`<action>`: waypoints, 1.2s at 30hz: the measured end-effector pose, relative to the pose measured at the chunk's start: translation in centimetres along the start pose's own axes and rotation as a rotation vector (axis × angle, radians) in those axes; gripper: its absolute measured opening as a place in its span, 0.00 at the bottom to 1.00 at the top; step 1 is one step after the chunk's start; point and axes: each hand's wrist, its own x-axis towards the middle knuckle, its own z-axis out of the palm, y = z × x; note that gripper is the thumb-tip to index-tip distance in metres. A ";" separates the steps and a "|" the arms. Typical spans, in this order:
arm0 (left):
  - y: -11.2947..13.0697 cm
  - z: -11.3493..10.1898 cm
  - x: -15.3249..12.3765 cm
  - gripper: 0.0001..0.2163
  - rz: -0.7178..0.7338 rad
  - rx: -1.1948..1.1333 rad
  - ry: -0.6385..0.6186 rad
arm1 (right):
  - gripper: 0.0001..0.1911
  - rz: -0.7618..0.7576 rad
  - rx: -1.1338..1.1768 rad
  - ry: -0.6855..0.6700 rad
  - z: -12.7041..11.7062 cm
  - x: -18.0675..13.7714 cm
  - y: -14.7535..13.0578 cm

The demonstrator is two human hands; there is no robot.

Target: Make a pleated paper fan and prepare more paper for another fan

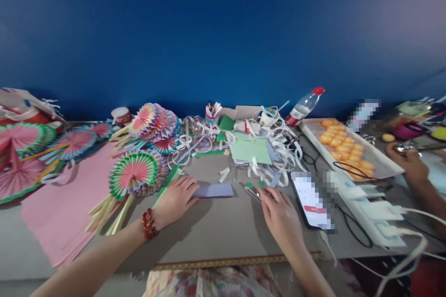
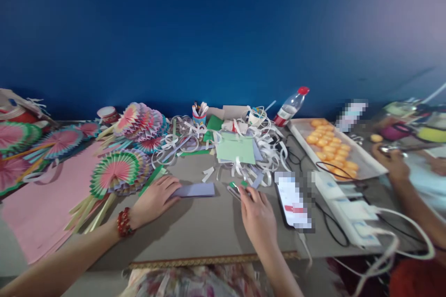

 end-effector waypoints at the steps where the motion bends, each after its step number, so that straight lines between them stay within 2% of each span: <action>1: 0.1 -0.1 0.1 0.10 -0.010 -0.020 0.020 | 0.18 -0.002 0.014 0.019 0.1 0.1 -0.3; 5: 0.0 0.0 0.6 0.10 -0.020 -0.054 0.080 | 0.16 -0.064 0.157 0.044 0.2 0.6 -2.7; 9: -0.5 0.0 1.2 0.13 -0.095 -0.094 0.167 | 0.17 -0.240 0.312 -0.175 0.8 1.4 -5.8; 12: -0.7 -0.7 1.6 0.13 -0.170 -0.137 0.246 | 0.18 -0.345 0.293 -0.279 2.1 2.4 -7.0; 16: -0.7 -1.8 1.2 0.13 -0.237 -0.205 0.280 | 0.24 -0.288 0.208 -0.217 3.9 4.1 -6.9; 18: -0.4 -2.0 0.6 0.13 -0.253 -0.238 0.258 | 0.24 -0.261 0.238 -0.101 4.0 4.7 -6.5; 21: 0.2 -1.8 -0.6 0.14 -0.244 -0.290 0.170 | 0.25 -0.232 0.358 0.120 2.9 4.7 -6.1; 23: 0.8 -1.4 -1.1 0.14 -0.227 -0.316 0.100 | 0.25 -0.243 0.422 0.182 1.7 4.2 -5.9; 28: 2.0 -0.5 -1.5 0.13 -0.174 -0.319 -0.006 | 0.26 -0.332 0.510 0.076 0.1 3.3 -5.6; 32: 2.3 -0.1 -1.4 0.12 -0.106 -0.275 -0.057 | 0.24 -0.427 0.433 -0.107 0.4 3.1 -5.6; 36: 2.3 0.0 -1.5 0.13 -0.053 -0.201 -0.079 | 0.20 -0.427 0.385 -0.229 0.9 3.1 -6.1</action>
